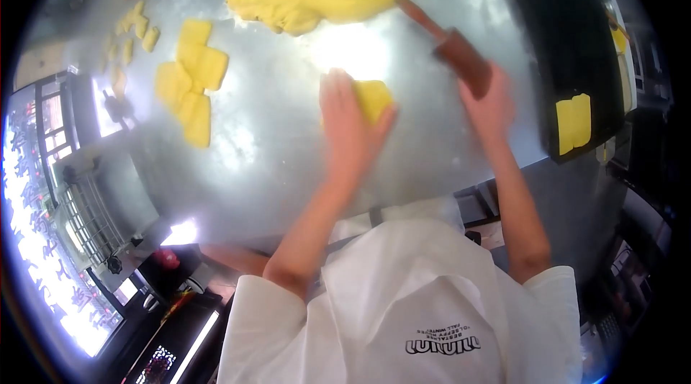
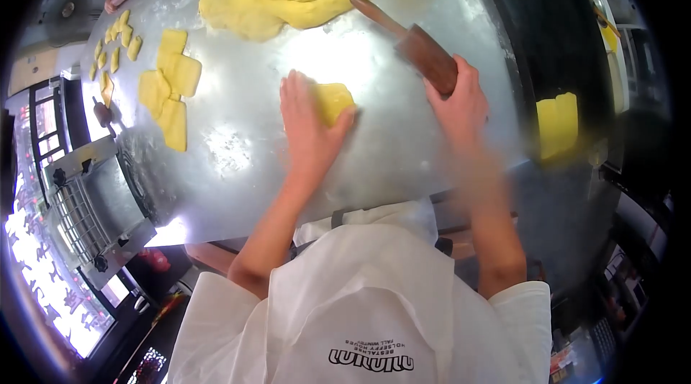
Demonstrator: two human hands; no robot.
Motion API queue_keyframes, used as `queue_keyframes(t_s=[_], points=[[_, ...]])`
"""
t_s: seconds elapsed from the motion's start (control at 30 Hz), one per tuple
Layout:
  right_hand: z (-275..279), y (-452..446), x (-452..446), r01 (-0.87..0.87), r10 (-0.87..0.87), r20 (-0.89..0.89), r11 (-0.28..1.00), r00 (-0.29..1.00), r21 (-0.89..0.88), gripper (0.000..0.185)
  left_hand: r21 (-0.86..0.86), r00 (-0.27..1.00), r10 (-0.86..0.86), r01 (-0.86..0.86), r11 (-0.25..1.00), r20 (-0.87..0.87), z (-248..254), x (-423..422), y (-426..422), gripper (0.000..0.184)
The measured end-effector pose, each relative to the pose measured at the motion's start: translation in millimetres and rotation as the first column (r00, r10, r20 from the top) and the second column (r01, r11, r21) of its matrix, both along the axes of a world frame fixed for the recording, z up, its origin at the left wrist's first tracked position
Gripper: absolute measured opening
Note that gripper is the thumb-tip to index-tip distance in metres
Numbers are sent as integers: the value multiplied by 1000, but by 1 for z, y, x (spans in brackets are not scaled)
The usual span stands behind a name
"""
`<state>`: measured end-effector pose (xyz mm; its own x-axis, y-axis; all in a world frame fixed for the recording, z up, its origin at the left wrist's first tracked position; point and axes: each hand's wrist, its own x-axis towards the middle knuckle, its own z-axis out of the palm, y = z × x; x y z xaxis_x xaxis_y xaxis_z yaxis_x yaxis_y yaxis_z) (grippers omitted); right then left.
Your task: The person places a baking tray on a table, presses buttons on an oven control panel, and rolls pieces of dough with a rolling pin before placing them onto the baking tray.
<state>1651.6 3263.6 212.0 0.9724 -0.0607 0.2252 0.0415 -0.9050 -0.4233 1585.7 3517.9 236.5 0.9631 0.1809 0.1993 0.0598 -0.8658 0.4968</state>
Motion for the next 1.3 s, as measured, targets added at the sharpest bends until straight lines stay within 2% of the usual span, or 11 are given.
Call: queue_keyframes(t_s=[0.1,0.3,0.5,0.6,0.7,0.8,1.0,1.1,1.2,1.27,1.3], points=[[-5,-9,2,-56,56,3,997,998,52,71,65,991,-66,73,995,-113,-19,13,-16,91],[-6,-14,4,-79,78,23,996,997,51,70,224,996,-1,22,974,-93,-47,15,-23,83],[-7,-15,4,-95,93,28,993,995,71,70,187,998,58,-53,981,-22,-29,24,-33,80],[-6,-16,8,-116,116,3,990,993,76,71,220,995,78,-62,973,-66,-48,27,-27,84],[-9,-16,8,-126,126,4,990,992,71,71,150,996,69,-61,987,-50,-31,22,-35,84],[-11,-14,7,-120,119,19,991,993,65,70,127,991,-47,63,990,-128,-33,13,-41,81],[-9,-10,6,-94,94,3,993,996,67,68,218,990,-64,90,972,-122,-48,13,-35,81],[-3,-6,4,-65,66,-12,997,998,40,68,135,992,-79,91,987,-95,-35,10,-35,75],[6,-6,10,-89,98,-125,993,987,75,68,-169,995,-78,88,982,62,-37,4,-15,65],[27,6,9,-105,162,-289,974,943,202,68,-440,996,89,-77,895,5,-5,-5,17,55],[39,12,5,-102,199,-370,959,908,266,69,-495,990,138,-105,862,30,-6,-12,45,52]])
